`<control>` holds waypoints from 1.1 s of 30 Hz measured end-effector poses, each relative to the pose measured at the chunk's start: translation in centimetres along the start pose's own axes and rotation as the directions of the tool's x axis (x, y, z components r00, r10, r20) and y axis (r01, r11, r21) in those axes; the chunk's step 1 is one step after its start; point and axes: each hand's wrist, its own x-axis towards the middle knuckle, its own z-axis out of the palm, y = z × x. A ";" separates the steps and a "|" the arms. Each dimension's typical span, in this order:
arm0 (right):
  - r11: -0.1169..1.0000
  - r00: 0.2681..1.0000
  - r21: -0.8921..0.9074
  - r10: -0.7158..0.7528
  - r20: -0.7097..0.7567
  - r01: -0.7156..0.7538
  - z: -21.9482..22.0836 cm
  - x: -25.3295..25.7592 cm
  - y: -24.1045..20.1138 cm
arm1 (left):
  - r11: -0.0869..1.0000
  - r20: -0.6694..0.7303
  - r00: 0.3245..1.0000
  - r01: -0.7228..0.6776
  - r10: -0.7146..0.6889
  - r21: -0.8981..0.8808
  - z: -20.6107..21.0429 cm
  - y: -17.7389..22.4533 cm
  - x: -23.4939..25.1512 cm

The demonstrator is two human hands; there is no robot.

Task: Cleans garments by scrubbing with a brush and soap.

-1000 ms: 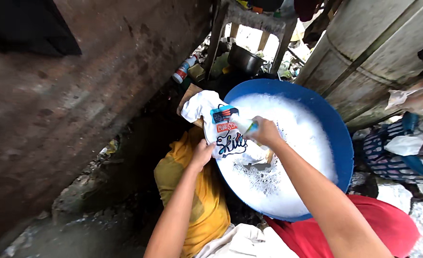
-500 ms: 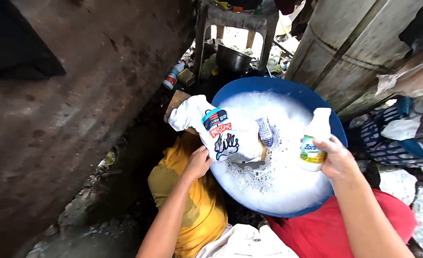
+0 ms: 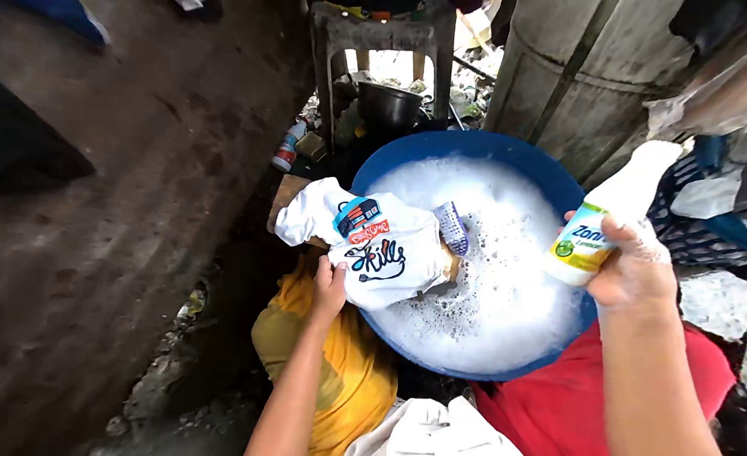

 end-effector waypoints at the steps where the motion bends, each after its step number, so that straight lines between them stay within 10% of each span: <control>1: 1.000 1.000 -0.001 -0.011 -0.002 0.011 -0.2 0.0 -0.2 | 0.997 -0.016 1.000 0.009 -0.010 -0.072 0.2 -0.2 0.3; 7: 0.952 0.999 -0.301 -0.046 0.014 0.048 0.2 0.6 -0.3 | 0.960 -0.065 0.993 0.078 -0.099 -0.270 0.8 0.5 1.4; 12: 0.588 0.951 -0.796 0.140 0.276 0.145 3.0 1.4 1.6 | 0.956 -0.140 0.973 0.145 -0.185 -0.257 1.0 -0.2 1.9; 17: 0.352 0.867 -0.879 0.266 0.423 0.321 6.6 2.3 4.8 | 0.892 -0.084 0.934 0.300 -0.346 -0.338 0.9 0.9 2.7; 24: 0.431 0.857 -0.840 0.237 0.457 0.329 9.6 2.4 5.1 | 0.581 0.289 0.903 0.427 -0.319 -0.693 1.0 1.3 2.2; 33: 0.492 0.889 -0.823 0.187 0.418 0.283 10.1 2.1 4.2 | 0.932 0.276 0.914 0.340 -0.297 -0.125 1.2 4.8 4.3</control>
